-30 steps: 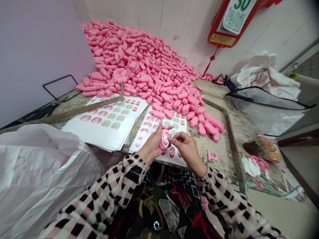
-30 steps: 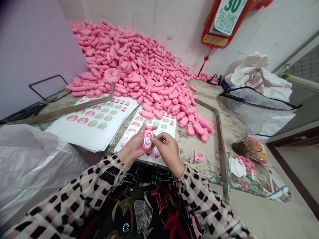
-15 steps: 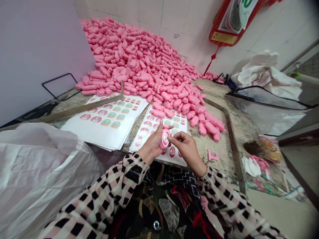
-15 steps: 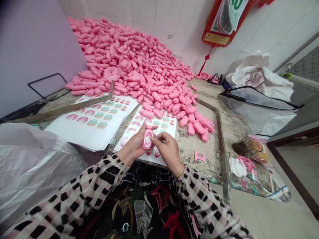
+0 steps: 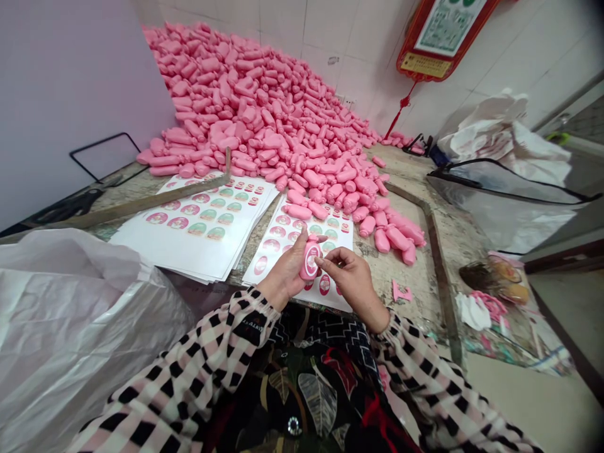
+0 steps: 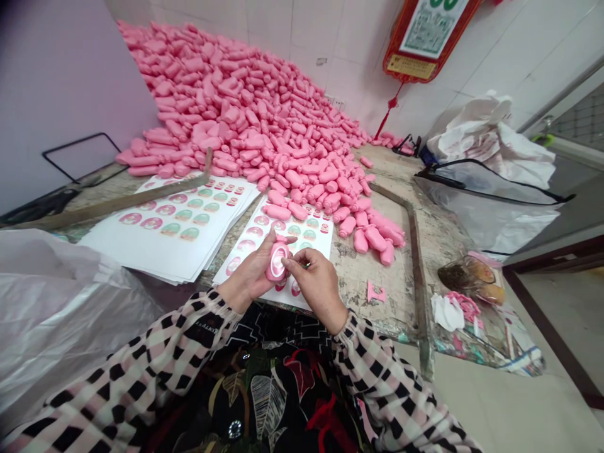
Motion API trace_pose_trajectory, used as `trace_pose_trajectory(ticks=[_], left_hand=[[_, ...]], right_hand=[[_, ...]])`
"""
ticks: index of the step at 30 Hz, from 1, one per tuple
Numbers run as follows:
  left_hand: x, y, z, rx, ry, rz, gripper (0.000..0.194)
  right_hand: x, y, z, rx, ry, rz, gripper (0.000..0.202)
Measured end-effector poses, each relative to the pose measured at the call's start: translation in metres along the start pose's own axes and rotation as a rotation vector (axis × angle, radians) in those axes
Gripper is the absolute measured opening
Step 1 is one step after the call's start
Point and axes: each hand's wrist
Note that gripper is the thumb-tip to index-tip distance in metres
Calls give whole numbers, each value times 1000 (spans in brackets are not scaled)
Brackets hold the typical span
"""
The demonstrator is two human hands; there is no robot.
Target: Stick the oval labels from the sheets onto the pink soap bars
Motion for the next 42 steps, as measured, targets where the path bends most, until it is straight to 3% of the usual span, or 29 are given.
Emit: trace_pose_trajectory(ticks=[9, 17, 23, 31, 37, 42], left_hand=[[-2, 5, -3, -8, -3, -13, 54], [-4, 6, -8, -26, 54, 29, 45], [-4, 9, -9, -19, 48, 11, 42], [-2, 12, -11, 8, 22, -20, 41], [-9, 14, -9, -32, 107, -5, 45], [-7, 14, -14, -38, 155, 44, 46]], right_hand=[[15, 5, 11, 6, 406, 107, 29], [14, 8, 9, -42, 460, 145, 24], [15, 12, 10, -20, 531, 91, 26], [20, 15, 7, -81, 700, 112, 39], [17, 13, 14, -48, 705, 48, 46], [14, 9, 5, -82, 413, 9, 43]])
Point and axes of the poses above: each hand's wrist, its own y-axis away from the middle knuckle, its own z-axis out of the back of the hand, x = y × z, and after that the axes turned 7 degrees about y, right-handed
